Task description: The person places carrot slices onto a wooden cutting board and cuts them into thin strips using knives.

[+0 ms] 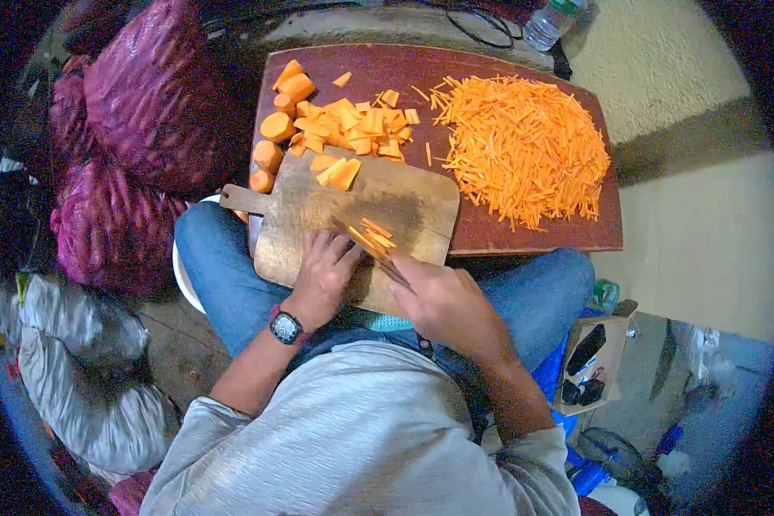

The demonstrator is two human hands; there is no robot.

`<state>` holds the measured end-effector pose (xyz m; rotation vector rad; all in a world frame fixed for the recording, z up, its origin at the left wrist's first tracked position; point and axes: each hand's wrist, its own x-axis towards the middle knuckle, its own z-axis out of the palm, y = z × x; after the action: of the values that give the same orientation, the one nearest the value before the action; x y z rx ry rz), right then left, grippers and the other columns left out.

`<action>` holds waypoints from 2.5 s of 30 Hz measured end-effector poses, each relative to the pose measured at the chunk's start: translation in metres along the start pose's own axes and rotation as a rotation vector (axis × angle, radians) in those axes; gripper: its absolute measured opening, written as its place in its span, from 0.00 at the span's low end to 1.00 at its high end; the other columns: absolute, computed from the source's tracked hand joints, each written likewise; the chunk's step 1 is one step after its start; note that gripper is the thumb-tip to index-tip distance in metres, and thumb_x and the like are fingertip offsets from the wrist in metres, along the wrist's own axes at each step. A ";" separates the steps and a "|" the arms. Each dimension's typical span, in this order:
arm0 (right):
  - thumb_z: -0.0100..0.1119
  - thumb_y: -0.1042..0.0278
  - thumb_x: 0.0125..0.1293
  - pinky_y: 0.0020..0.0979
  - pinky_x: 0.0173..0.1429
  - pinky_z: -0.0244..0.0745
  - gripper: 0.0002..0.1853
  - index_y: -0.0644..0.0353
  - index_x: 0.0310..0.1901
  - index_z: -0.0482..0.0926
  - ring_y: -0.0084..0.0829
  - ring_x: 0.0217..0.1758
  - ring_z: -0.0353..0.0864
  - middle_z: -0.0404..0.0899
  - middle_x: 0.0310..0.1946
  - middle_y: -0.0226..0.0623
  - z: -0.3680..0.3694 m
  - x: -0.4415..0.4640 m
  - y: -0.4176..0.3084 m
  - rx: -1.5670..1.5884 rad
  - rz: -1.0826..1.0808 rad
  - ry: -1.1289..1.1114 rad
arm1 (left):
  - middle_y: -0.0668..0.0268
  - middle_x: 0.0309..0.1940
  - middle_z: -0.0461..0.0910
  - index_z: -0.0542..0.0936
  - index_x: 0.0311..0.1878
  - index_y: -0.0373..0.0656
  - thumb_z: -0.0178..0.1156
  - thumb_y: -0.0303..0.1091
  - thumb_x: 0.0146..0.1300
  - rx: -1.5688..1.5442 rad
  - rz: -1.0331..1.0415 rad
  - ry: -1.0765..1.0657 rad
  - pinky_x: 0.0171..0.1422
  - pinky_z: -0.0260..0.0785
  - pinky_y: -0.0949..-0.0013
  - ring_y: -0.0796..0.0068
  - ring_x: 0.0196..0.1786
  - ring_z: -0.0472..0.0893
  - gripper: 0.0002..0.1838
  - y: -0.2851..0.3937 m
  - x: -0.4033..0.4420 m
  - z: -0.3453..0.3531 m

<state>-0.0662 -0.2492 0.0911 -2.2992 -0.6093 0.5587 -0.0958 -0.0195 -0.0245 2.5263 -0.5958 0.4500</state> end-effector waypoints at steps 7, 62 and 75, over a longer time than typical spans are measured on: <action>0.64 0.63 0.79 0.60 0.51 0.85 0.20 0.61 0.66 0.77 0.66 0.50 0.89 0.88 0.47 0.63 0.007 0.018 0.006 -0.074 -0.029 -0.060 | 0.57 0.51 0.83 0.88 0.54 0.35 0.63 0.28 0.61 0.035 -0.018 0.014 0.65 0.64 0.46 0.54 0.56 0.78 0.19 0.004 0.004 -0.004; 0.64 0.62 0.78 0.59 0.51 0.83 0.18 0.61 0.63 0.81 0.67 0.49 0.87 0.87 0.44 0.64 0.013 0.011 0.010 0.022 -0.030 -0.006 | 0.57 0.45 0.80 0.89 0.47 0.39 0.76 0.32 0.43 -0.023 -0.089 0.026 0.67 0.64 0.45 0.51 0.54 0.78 0.23 0.001 0.000 -0.003; 0.65 0.60 0.77 0.60 0.50 0.84 0.17 0.63 0.60 0.80 0.67 0.48 0.88 0.88 0.44 0.62 0.012 0.020 0.010 -0.082 -0.029 -0.036 | 0.55 0.45 0.80 0.88 0.47 0.35 0.75 0.29 0.43 -0.097 -0.090 0.026 0.67 0.67 0.46 0.48 0.53 0.77 0.23 0.003 0.002 -0.005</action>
<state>-0.0538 -0.2389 0.0716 -2.3578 -0.6935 0.5717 -0.0960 -0.0196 -0.0183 2.4402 -0.4800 0.4102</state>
